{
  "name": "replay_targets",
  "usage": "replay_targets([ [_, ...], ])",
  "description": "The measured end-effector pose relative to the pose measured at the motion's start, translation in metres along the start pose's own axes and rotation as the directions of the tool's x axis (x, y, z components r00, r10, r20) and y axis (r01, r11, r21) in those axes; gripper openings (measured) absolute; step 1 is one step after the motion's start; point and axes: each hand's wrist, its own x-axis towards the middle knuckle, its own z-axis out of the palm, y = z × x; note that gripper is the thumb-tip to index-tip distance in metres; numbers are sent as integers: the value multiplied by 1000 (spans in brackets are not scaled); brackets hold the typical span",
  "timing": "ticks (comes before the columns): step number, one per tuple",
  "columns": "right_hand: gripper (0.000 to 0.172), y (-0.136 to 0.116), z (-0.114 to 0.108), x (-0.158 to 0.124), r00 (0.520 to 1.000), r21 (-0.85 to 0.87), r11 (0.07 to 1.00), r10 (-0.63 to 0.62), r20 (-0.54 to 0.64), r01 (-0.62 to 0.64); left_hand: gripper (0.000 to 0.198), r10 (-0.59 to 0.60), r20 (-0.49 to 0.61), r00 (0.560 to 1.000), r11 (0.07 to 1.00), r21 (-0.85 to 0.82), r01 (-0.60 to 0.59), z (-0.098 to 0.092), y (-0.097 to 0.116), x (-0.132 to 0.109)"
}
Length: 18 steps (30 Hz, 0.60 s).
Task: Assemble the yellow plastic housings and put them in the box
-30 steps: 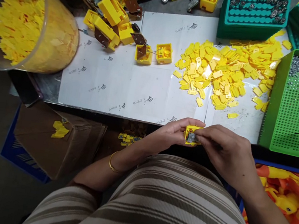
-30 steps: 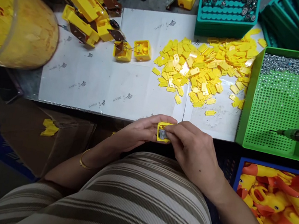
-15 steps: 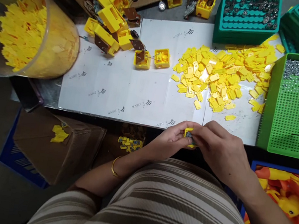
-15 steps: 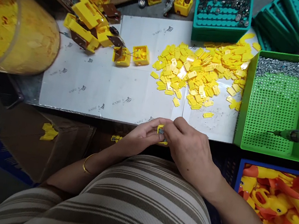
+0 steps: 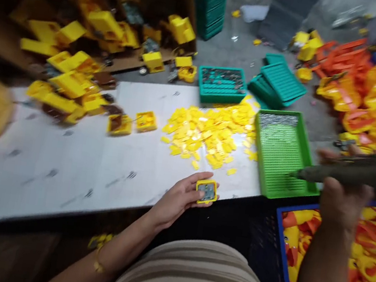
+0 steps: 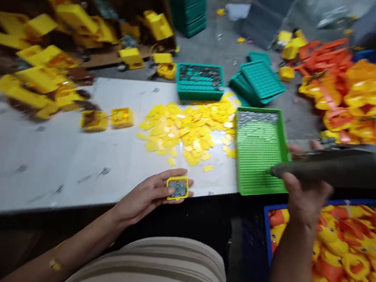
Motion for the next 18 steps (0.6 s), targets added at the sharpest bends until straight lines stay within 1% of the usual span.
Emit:
replay_targets([
  [1, 34, 7, -7, 6, 999, 55, 998, 43, -17, -42, 55, -23, 1, 1000, 999, 24, 23, 4, 1, 3],
  [3, 41, 18, -17, 19, 994, 145, 983, 110, 28, -113, 56, -57, 9, 998, 997, 50, 56, 12, 4, 9],
  [5, 38, 22, -17, 31, 990, 196, 971, 122, 76, -135, 55, -83, 14, 996, 995, 64, 82, 19, 6, 14],
  [6, 34, 22, -14, 36, 991, 243, 962, 115, 63, -127, 54, -93, 19, 995, 993, 68, 92, 23, 7, 17],
  [8, 32, 20, -4, 47, 995, 343, 934, 102, 3, -97, 51, -113, 43, 993, 991, 74, 110, 31, 8, 23],
  [10, 38, 19, 10, 59, 992, 404, 913, 96, -88, -53, 48, -124, 72, 990, 990, 79, 118, 38, 7, 30],
  [11, 41, 19, 18, 65, 983, 412, 911, 95, -155, -23, 47, -127, 82, 989, 989, 82, 120, 41, 7, 34],
  [12, 42, 21, 25, 72, 967, 411, 911, 98, -234, 8, 47, -128, 88, 988, 989, 87, 120, 43, 7, 37],
  [14, 38, 25, 37, 86, 913, 395, 917, 110, -392, 60, 46, -134, 91, 987, 988, 96, 125, 47, 7, 42],
  [15, 35, 27, 42, 92, 887, 380, 922, 114, -447, 73, 46, -139, 93, 986, 987, 98, 130, 47, 7, 43],
  [16, 33, 30, 46, 98, 870, 361, 929, 115, -479, 77, 46, -145, 97, 985, 986, 97, 136, 47, 7, 44],
  [18, 31, 33, 52, 106, 865, 323, 944, 109, -490, 64, 45, -152, 99, 983, 986, 89, 143, 47, 7, 44],
])
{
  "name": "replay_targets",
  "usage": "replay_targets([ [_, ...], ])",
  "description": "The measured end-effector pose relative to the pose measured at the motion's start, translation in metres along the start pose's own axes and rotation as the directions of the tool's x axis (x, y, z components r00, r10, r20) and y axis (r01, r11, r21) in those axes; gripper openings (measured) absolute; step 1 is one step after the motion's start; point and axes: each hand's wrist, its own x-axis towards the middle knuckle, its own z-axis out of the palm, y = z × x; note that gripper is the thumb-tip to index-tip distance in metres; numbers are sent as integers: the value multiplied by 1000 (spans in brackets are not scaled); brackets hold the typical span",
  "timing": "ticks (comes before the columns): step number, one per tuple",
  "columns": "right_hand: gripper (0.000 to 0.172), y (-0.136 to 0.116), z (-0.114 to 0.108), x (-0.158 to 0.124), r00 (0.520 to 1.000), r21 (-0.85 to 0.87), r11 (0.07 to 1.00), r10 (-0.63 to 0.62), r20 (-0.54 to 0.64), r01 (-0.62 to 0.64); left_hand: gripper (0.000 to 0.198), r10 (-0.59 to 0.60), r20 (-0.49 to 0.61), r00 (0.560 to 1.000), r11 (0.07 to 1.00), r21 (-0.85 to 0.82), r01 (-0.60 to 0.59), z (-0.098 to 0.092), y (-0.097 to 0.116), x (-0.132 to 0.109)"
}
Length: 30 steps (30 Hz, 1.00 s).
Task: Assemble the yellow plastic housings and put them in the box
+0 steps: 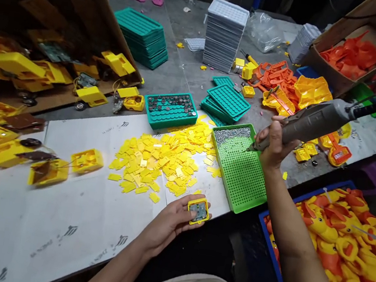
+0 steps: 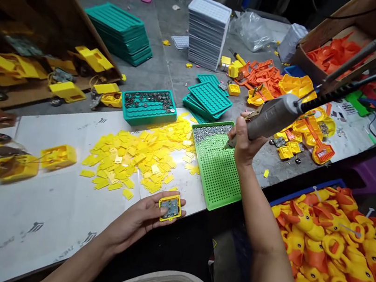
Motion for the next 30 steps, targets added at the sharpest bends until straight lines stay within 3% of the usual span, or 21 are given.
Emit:
replay_targets([
  [9, 30, 9, 7, 0, 999, 62, 998, -8, 47, 5, 44, -12, 8, 1000, 1000, -15, 12, -2, 1, 0],
  [15, 32, 7, 10, -1, 998, -35, 999, 42, 38, -40, 44, -28, 2, 1000, 999, -21, 28, -2, 1, 0],
  [21, 31, 8, 9, -1, 991, 15, 1000, 3, 134, -5, 42, -7, -50, 999, 999, -43, 5, 3, 0, 2],
  [27, 26, -37, 4, -27, 981, 192, 980, -86, 173, 52, 36, 14, -95, 995, 995, -98, -24, 7, -5, 6],
  [30, 25, -70, -3, -55, 932, 332, 940, -43, 359, -84, 35, 20, -76, 997, 992, -125, -29, 8, -7, 7],
])
